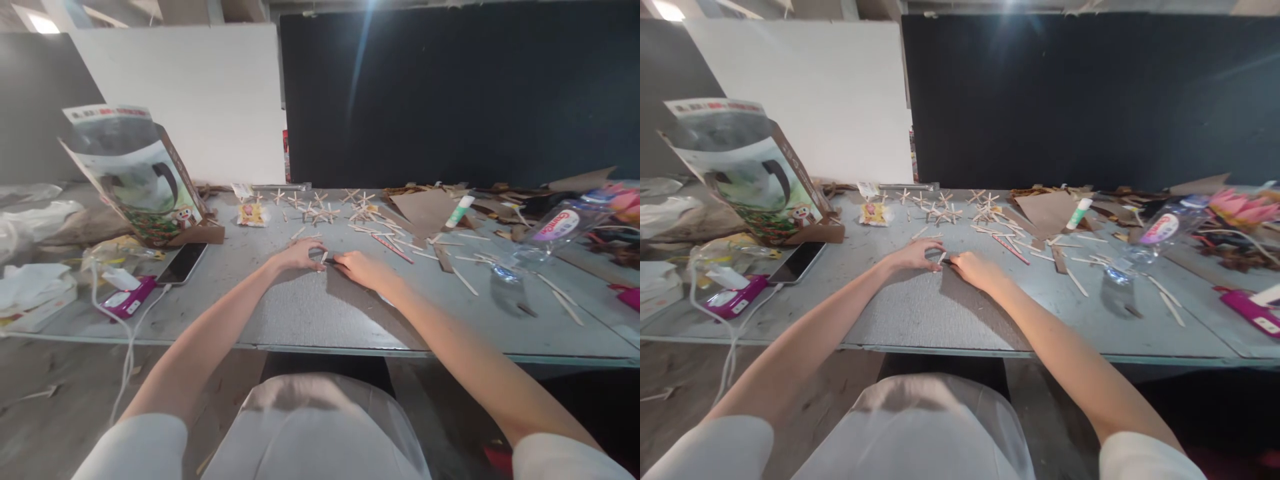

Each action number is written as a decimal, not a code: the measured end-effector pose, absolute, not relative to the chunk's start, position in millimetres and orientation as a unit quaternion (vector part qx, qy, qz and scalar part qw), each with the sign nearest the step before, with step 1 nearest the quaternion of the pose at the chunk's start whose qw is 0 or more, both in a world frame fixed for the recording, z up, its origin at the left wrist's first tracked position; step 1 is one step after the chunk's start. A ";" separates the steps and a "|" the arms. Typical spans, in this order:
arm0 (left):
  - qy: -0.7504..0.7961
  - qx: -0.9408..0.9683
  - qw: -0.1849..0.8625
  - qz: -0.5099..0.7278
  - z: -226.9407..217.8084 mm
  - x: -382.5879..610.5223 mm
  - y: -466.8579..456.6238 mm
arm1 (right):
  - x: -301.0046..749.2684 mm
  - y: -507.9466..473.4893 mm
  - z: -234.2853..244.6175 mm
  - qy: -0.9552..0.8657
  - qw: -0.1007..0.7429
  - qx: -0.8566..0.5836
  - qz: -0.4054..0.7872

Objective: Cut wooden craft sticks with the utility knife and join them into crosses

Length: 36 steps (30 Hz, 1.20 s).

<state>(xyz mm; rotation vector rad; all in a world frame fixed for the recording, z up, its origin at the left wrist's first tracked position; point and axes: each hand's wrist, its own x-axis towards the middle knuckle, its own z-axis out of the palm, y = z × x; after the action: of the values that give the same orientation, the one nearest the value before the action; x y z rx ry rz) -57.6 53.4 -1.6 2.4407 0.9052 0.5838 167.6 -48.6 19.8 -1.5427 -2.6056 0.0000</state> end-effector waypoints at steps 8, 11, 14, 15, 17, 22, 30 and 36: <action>0.352 0.851 0.290 0.260 2.9 -51.1 37.5 | 176.5 -45.9 17.1 -0.856 0.119 -0.502 -0.037; 0.357 0.834 0.320 0.274 3.7 -45.7 30.0 | 181.5 -40.8 13.6 -0.853 0.150 -0.498 -0.032; 0.360 0.821 0.339 0.286 4.0 -40.9 23.5 | 185.3 -36.3 10.6 -0.846 0.168 -0.506 -0.025; 0.362 0.818 0.341 0.290 4.0 -39.7 21.7 | 186.2 -35.1 9.8 -0.845 0.171 -0.507 -0.024; 0.366 0.815 0.333 0.300 4.0 -38.1 18.6 | 187.8 -32.9 8.7 -0.845 0.177 -0.504 -0.019; 0.374 0.817 0.292 0.327 3.2 -34.1 15.2 | 189.5 -29.5 6.9 -0.848 0.203 -0.490 -0.010; 0.387 0.795 0.263 0.386 2.7 -28.7 15.1 | 187.8 -31.1 10.3 -0.820 0.283 -0.497 0.028; 0.391 0.769 0.274 0.424 -0.4 -31.1 17.0 | 192.5 -29.5 12.9 -0.810 0.240 -0.534 0.036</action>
<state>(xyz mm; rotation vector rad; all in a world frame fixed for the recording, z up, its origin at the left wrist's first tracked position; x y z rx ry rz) -31.1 17.0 -0.4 2.0692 1.0510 1.1412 192.5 -29.5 12.9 -1.4616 -2.2164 0.0972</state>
